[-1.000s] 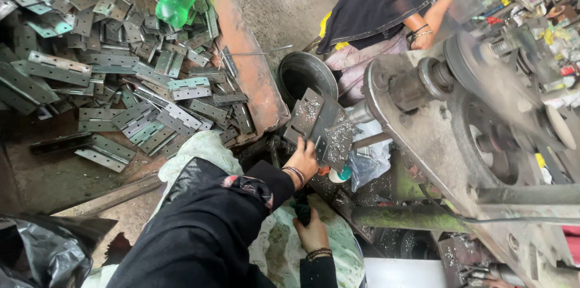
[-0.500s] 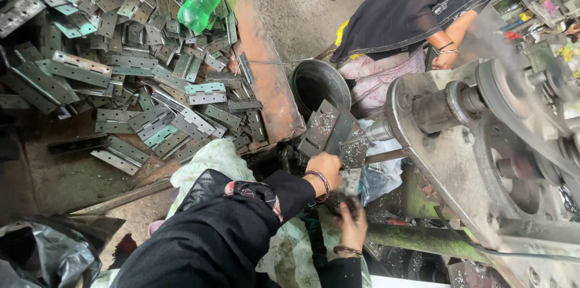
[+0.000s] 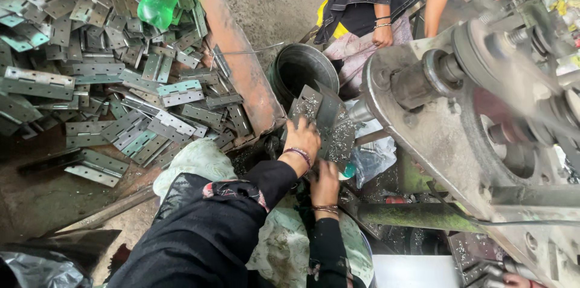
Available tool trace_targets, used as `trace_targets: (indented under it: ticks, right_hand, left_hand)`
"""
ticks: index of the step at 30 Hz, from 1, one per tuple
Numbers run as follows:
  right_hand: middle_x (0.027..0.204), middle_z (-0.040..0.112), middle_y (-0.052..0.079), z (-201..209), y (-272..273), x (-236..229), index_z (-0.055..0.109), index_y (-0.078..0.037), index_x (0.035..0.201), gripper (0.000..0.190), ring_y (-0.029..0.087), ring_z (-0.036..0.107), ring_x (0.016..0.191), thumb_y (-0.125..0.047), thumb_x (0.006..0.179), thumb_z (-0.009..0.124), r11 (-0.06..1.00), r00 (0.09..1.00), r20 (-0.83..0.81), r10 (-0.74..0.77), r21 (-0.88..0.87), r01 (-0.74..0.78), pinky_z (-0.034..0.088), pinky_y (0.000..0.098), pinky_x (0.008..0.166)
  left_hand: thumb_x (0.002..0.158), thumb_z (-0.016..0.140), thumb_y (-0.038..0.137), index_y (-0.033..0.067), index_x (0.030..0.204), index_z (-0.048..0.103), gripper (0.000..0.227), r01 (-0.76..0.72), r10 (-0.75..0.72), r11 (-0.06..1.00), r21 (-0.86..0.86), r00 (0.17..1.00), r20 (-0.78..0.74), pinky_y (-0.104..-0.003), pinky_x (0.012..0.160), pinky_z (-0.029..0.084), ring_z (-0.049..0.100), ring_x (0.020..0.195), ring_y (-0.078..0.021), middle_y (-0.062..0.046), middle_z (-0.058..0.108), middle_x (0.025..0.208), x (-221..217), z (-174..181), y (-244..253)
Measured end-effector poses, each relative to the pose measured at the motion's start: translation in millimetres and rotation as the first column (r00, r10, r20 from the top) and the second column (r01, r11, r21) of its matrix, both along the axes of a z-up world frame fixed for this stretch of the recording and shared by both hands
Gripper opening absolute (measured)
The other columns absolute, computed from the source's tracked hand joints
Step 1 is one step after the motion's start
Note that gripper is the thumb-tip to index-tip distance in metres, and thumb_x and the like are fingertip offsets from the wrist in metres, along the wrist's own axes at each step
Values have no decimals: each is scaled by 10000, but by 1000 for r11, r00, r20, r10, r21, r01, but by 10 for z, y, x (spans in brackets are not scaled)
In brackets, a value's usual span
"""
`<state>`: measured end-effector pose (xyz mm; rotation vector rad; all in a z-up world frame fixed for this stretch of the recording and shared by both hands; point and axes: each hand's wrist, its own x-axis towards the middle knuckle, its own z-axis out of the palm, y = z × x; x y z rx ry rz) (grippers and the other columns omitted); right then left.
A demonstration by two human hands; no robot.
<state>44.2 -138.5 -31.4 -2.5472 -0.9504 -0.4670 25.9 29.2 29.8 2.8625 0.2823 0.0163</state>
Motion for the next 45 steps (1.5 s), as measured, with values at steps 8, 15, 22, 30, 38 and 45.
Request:
trace_targets:
  ticks: [8,15,22,30,38,45]
  right_hand:
    - [1292,663,195,201,-210,-231,622,-22,1318,524,390,663,1140,-82,814,752,993,976,-215,45,114,-20,538,432,932]
    - [1192,702,231,179,-819,-851,435,-79,1480,776,374,704,1071,-311,826,783,975,794,-578,-187,-208,78,555,428,910]
    - [1061,723,282,15,-813,-970,445,-117,1483,800,441,707,972,-321,786,781,932,750,-573,-331,-323,164,551,492,831]
    - [1061,728,278,-1038,-945,-1164,460,-70,1455,726,435,724,954,-275,831,772,928,769,-524,-366,-263,264,594,495,811]
    - [1139,686,295,-1006,-1037,-904,437,-28,1427,777,465,679,1002,-274,790,809,939,760,-567,-319,-297,172,567,537,801]
    - [1086,721,268,-665,-961,-1032,463,-100,1443,712,441,704,1004,-316,832,758,910,709,-577,-405,-326,254,570,508,858]
  left_hand:
    - [1038,524,335,140,1336,693,395,196,-182,966,167,979,-92,-774,1114,218,291,1483,-448,-152,525,1498,-62,-136,-299]
    - [986,545,307,130,1309,698,399,196,-181,977,88,971,-157,-787,1098,183,281,1477,-434,-155,503,1505,71,-228,-332]
    - [1000,518,288,124,1286,713,383,132,-125,972,195,991,-47,-801,1101,170,287,1475,-433,-149,490,1525,79,-298,-306]
    - [1003,519,303,145,1289,713,381,117,-105,981,157,991,-83,-799,1118,155,269,1493,-429,-142,509,1502,188,-308,-315]
    - [998,525,304,132,1288,714,387,81,-83,975,206,997,1,-787,1110,177,291,1470,-451,-154,528,1490,118,-318,-296]
    - [987,528,288,128,1292,710,390,43,-48,989,141,998,32,-763,1123,198,303,1472,-413,-131,551,1460,355,-410,-305]
